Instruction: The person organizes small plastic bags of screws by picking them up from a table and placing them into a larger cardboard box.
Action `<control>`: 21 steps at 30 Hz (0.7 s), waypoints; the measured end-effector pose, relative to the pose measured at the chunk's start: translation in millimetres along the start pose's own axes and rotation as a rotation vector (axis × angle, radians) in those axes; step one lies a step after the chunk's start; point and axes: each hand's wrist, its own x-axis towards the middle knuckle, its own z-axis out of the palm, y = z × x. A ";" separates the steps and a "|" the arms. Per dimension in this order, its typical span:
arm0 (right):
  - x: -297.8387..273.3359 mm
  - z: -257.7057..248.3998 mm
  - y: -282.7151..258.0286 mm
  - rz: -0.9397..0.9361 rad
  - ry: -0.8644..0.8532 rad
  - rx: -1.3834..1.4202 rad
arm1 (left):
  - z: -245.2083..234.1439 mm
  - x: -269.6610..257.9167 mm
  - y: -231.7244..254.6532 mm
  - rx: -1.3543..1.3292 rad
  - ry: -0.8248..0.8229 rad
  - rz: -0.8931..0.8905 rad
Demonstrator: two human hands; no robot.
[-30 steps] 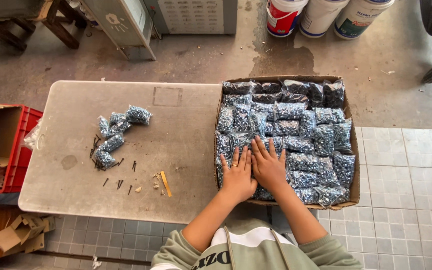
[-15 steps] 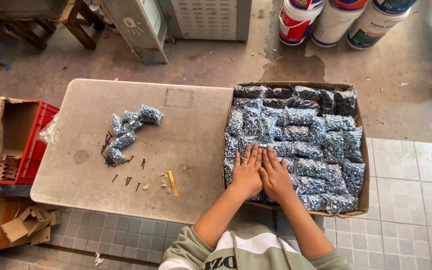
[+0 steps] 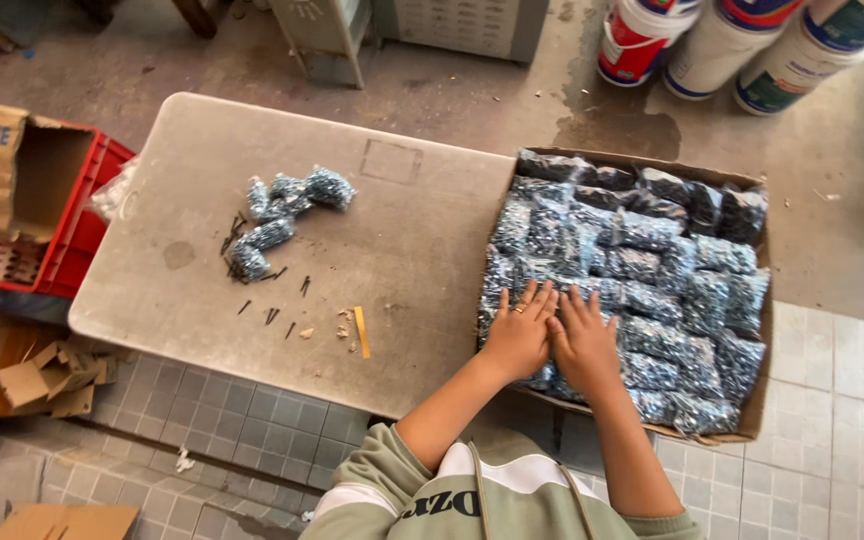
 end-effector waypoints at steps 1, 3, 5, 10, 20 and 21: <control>1.5 -1.9 -10.9 -0.016 -0.008 -0.001 | -5.8 -3.6 -6.9 0.002 0.008 -0.016; 5.4 -2.1 -37.5 -0.040 0.290 0.238 | -20.1 -12.7 -26.1 -0.193 0.068 -0.003; 15.5 -0.9 -84.8 -0.083 0.306 0.385 | -39.8 -21.2 -56.4 -0.226 0.117 -0.041; 47.4 32.8 -208.9 -0.274 0.237 0.692 | -104.1 -63.5 -140.6 -0.342 0.201 -0.209; 159.7 153.4 -392.0 -0.147 -0.170 0.621 | -200.3 -136.6 -332.8 -0.225 0.355 -0.706; 170.0 161.7 -404.4 -0.189 -0.182 0.536 | -209.4 -139.6 -348.8 -0.140 0.366 -0.738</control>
